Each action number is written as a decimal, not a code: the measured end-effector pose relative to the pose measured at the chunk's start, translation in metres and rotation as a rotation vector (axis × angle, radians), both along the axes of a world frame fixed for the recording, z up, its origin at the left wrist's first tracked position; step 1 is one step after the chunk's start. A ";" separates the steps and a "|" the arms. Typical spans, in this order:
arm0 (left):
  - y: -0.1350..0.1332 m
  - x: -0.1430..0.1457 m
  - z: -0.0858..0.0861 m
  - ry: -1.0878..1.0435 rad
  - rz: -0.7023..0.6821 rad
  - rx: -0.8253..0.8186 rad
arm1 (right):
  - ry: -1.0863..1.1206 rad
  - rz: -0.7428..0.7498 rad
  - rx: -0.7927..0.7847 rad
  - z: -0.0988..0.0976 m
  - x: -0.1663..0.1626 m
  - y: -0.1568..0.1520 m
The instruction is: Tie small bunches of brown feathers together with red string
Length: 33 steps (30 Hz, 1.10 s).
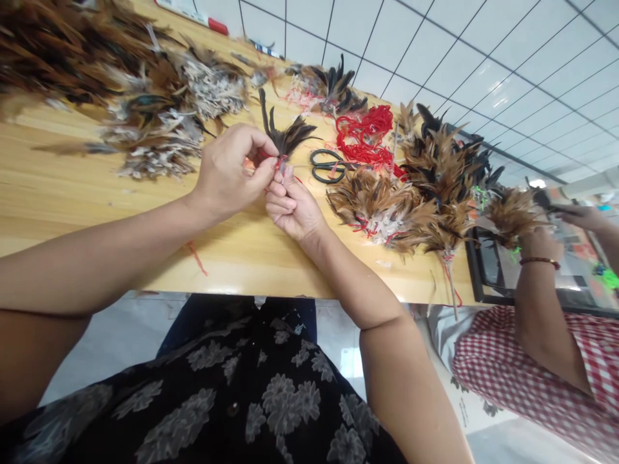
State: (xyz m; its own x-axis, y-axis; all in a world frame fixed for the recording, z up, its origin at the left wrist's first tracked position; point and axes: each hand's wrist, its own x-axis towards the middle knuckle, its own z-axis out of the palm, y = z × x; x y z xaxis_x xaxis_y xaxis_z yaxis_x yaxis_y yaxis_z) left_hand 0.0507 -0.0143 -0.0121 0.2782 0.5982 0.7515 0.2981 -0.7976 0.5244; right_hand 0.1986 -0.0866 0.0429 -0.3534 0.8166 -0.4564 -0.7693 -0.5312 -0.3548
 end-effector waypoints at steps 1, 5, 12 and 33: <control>0.001 0.000 -0.002 -0.001 0.000 0.004 | -0.007 -0.007 -0.001 0.000 -0.001 0.000; 0.006 0.001 -0.004 0.002 -0.005 0.190 | -0.021 -0.027 -0.015 0.002 -0.004 0.000; 0.014 -0.003 0.007 0.022 -0.047 0.444 | 0.001 -0.024 -0.052 0.006 -0.009 -0.003; 0.010 -0.002 -0.006 -0.008 -0.023 0.128 | -0.009 -0.062 -0.035 0.012 -0.014 -0.007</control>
State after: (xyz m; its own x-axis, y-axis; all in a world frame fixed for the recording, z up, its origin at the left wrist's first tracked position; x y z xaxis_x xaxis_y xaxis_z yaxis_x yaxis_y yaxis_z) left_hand 0.0488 -0.0044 -0.0176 0.2847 0.4908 0.8234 0.2749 -0.8647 0.4203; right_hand 0.1844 -0.0934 0.0548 -0.2983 0.8204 -0.4878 -0.7983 -0.4946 -0.3437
